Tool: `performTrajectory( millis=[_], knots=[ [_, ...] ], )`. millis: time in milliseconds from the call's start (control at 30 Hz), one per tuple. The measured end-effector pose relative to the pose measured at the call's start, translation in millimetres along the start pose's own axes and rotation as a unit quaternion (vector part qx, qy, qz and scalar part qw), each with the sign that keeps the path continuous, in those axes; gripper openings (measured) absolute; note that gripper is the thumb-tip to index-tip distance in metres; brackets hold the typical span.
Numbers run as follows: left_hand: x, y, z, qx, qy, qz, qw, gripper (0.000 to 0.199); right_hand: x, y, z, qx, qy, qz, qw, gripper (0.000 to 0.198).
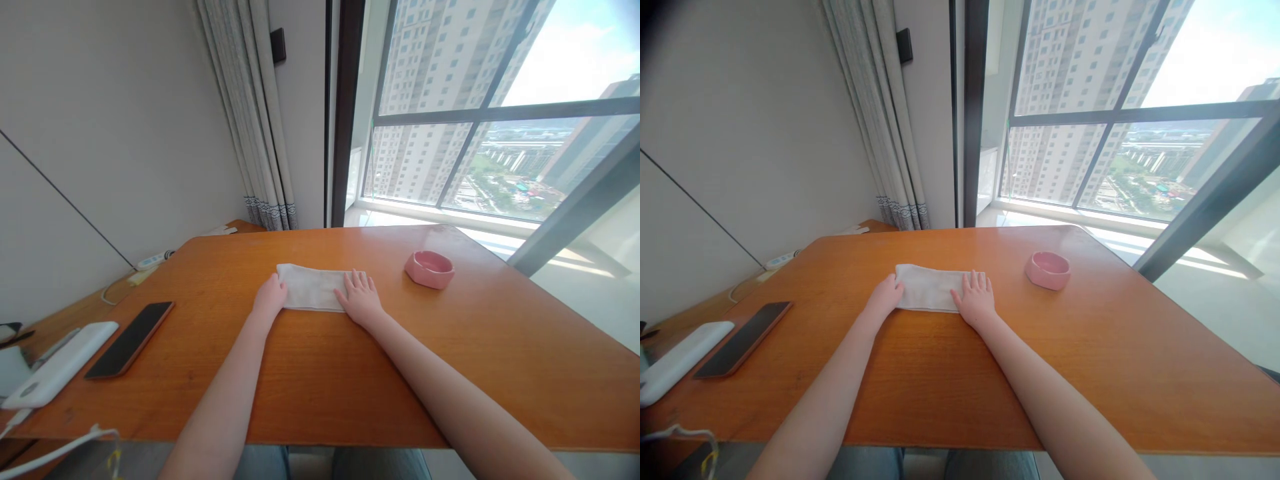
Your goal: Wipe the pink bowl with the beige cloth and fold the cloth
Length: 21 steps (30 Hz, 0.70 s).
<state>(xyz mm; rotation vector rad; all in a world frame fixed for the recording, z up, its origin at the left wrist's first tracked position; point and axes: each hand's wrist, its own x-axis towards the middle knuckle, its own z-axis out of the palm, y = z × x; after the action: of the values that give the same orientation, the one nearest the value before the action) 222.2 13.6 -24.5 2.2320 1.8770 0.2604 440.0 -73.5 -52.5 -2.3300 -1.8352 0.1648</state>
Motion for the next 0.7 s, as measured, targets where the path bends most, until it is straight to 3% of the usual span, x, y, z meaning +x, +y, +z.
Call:
performTrajectory(
  millis=[100,233,300,400,467,533,600,700],
  knots=[
    [4.9,-17.3,-9.8,-0.037,0.031,-0.046,0.998,0.026,-5.3,-7.6,1.5,0.022,-0.006,-0.020,1.000,0.071],
    [11.4,-34.5,-19.6,-0.133,0.120,-0.093,0.979,0.038,-8.7,-19.8,1.6,0.072,-0.026,-0.112,0.991,0.058],
    [9.2,-25.2,-18.0,-0.252,0.209,-0.068,0.942,0.044,-8.5,-21.7,-1.4,0.089,-0.037,-0.128,0.987,0.058],
    [-6.4,10.9,-5.7,-0.392,0.306,0.065,0.865,0.047,-5.9,-18.2,-7.3,0.115,-0.025,-0.126,0.985,0.057],
    [-21.9,38.3,6.7,-0.383,0.244,0.183,0.872,0.047,-2.3,-12.3,-10.4,0.137,-0.003,-0.141,0.981,0.051],
    [-35.2,58.2,18.7,-0.315,0.102,0.288,0.899,0.052,3.2,-3.8,-11.8,0.160,0.027,-0.138,0.977,0.037],
    [-42.3,67.2,26.8,-0.230,0.001,0.347,0.909,0.059,9.7,6.0,-11.6,0.175,0.060,-0.089,0.979,0.027],
    [-42.0,65.7,30.3,-0.132,0.009,0.361,0.923,0.062,17.6,18.0,-9.7,0.177,0.086,-0.008,0.980,0.022]
  ],
)
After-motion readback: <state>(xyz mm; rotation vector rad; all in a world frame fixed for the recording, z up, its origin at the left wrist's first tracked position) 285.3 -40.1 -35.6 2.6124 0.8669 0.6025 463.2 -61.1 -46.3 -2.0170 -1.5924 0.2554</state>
